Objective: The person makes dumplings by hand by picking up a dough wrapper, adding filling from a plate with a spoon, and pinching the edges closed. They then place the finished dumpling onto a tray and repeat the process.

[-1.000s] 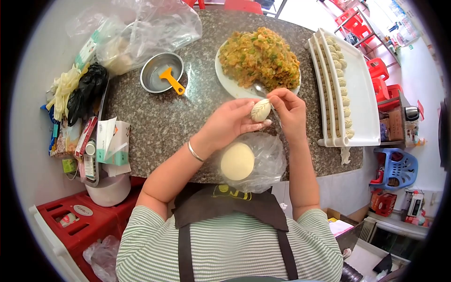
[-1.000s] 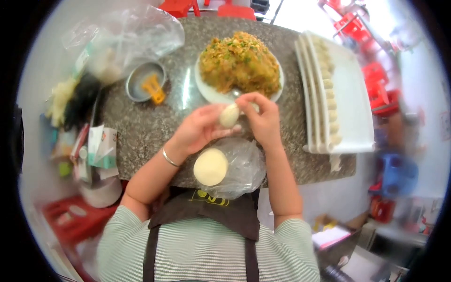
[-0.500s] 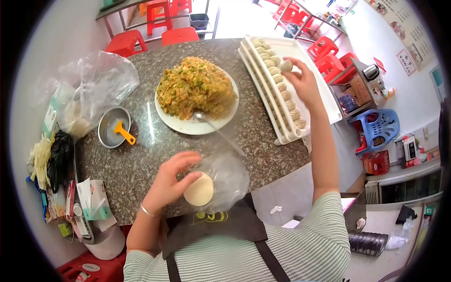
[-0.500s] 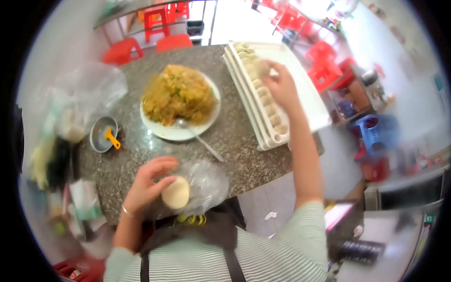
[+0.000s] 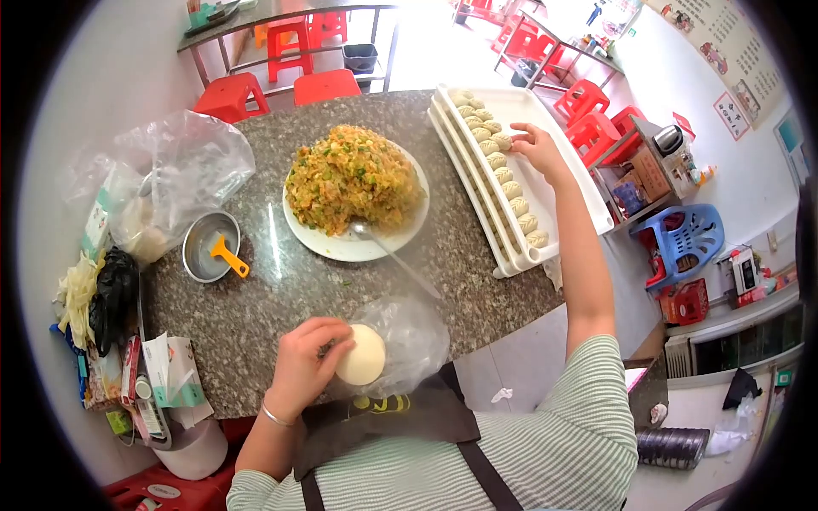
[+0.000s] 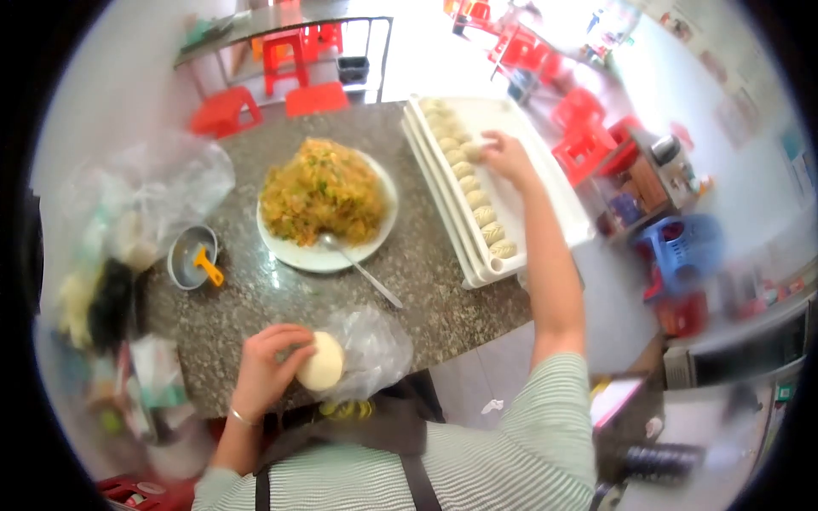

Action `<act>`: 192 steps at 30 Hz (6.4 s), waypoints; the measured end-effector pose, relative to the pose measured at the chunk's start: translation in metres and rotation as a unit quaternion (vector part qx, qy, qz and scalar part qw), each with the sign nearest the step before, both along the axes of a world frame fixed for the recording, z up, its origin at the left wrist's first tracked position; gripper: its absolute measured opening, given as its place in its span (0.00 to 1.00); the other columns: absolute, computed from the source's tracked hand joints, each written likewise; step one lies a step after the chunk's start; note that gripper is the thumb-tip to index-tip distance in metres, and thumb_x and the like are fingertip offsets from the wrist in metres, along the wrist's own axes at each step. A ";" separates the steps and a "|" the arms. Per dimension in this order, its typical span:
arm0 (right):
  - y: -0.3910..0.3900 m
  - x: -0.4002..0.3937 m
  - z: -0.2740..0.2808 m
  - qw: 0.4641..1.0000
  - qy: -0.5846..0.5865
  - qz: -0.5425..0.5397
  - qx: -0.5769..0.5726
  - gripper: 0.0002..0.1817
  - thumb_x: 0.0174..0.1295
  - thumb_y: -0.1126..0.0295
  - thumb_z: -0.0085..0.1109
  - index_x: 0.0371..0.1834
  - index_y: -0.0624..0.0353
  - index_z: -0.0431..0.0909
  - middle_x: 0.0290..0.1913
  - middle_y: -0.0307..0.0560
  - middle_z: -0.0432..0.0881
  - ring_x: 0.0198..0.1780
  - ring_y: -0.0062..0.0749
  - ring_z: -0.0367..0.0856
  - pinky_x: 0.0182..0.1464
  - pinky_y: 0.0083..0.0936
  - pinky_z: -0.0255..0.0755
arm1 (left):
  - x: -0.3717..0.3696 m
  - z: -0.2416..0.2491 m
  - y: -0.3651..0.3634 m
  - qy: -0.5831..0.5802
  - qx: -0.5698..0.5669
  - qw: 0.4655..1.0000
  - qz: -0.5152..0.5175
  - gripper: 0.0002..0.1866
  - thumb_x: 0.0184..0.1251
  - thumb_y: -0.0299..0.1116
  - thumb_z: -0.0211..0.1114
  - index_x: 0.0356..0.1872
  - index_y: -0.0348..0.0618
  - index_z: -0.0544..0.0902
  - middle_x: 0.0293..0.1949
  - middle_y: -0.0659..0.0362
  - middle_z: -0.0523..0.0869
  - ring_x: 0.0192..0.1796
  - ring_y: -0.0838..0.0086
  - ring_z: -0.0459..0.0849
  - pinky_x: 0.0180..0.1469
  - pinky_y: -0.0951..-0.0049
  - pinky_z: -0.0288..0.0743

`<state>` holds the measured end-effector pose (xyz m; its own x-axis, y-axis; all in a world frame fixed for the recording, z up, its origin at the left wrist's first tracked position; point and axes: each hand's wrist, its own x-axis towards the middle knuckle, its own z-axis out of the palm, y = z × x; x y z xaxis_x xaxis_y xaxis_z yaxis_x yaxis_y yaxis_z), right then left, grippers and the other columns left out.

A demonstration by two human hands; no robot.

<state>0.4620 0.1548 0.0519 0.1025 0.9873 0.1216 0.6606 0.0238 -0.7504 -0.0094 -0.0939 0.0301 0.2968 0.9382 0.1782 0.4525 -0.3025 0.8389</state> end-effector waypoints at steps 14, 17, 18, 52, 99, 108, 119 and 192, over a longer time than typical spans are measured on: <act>-0.148 -0.198 0.019 0.970 -0.067 0.226 0.054 0.17 0.64 0.72 0.62 0.56 0.61 0.78 0.38 0.43 0.84 0.42 0.26 0.81 0.50 0.26 0.75 | -0.002 -0.006 -0.003 0.051 0.068 0.996 0.008 0.04 0.60 0.23 0.66 0.34 0.37 0.80 0.40 0.52 0.86 0.42 0.60 0.85 0.47 0.67 0.78; -0.171 -0.214 -0.026 0.970 -0.126 0.207 0.034 0.19 0.62 0.72 0.63 0.56 0.61 0.76 0.35 0.48 0.82 0.39 0.34 0.83 0.46 0.30 0.76 | -0.005 0.009 -0.012 -0.104 -0.029 0.991 -0.079 0.03 0.66 0.25 0.63 0.37 0.38 0.78 0.39 0.55 0.85 0.42 0.67 0.85 0.47 0.68 0.78; -0.174 -0.217 -0.042 0.969 -0.144 0.195 0.049 0.19 0.62 0.72 0.63 0.57 0.61 0.76 0.35 0.50 0.82 0.38 0.34 0.83 0.46 0.30 0.77 | -0.004 0.010 -0.016 -0.210 -0.130 0.967 -0.055 0.04 0.69 0.26 0.61 0.41 0.40 0.76 0.39 0.57 0.85 0.43 0.71 0.85 0.47 0.69 0.78; -0.211 -0.229 -0.051 0.980 0.063 0.177 -0.065 0.15 0.67 0.75 0.56 0.55 0.61 0.82 0.25 0.37 0.77 0.27 0.15 0.68 0.31 0.18 0.66 | 0.031 -0.055 0.064 -0.692 -0.335 0.638 0.047 0.22 0.80 0.35 0.47 0.65 0.27 0.66 0.65 0.45 0.73 0.68 0.57 0.71 0.74 0.59 0.63; -0.168 -0.233 -0.010 0.944 0.239 0.186 0.132 0.29 0.68 0.65 0.55 0.72 0.55 0.63 0.69 0.52 0.68 0.63 0.42 0.73 0.60 0.38 0.74 | 0.010 -0.037 0.069 -0.518 -0.236 0.821 0.042 0.23 0.69 0.22 0.61 0.65 0.34 0.71 0.56 0.56 0.82 0.56 0.75 0.82 0.58 0.77 0.77; -0.204 -0.215 0.146 0.344 0.769 0.538 -0.012 0.39 0.73 0.51 0.47 0.78 0.52 0.39 0.74 0.49 0.41 0.72 0.40 0.54 0.46 0.47 0.80 | 0.006 -0.058 0.072 -0.557 -0.253 0.789 0.057 0.23 0.70 0.20 0.58 0.66 0.33 0.69 0.57 0.55 0.81 0.54 0.76 0.83 0.53 0.81 0.81; -0.240 -0.225 0.150 0.383 0.743 0.549 -0.021 0.31 0.80 0.61 0.31 0.12 0.52 0.64 0.15 0.42 0.67 0.18 0.36 0.73 0.46 0.49 0.75 | 0.005 -0.058 0.072 -0.555 -0.259 0.787 0.076 0.22 0.70 0.20 0.58 0.65 0.33 0.70 0.56 0.55 0.81 0.55 0.73 0.83 0.54 0.79 0.82; -0.139 -0.286 -0.040 0.943 0.231 0.210 0.116 0.06 0.63 0.74 0.65 0.39 0.67 0.83 0.39 0.41 0.84 0.43 0.21 0.79 0.48 0.19 0.71 | 0.023 -0.034 0.074 -0.385 -0.005 0.914 0.128 0.08 0.64 0.21 0.67 0.43 0.32 0.86 0.48 0.53 0.87 0.49 0.74 0.85 0.53 0.74 0.79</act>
<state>0.1755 0.0153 0.0115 -0.1960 0.9052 0.3771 0.1606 0.4090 -0.8983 0.0134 -0.0202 -0.0036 -0.1429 0.9618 0.2337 -0.2181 -0.2609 0.9404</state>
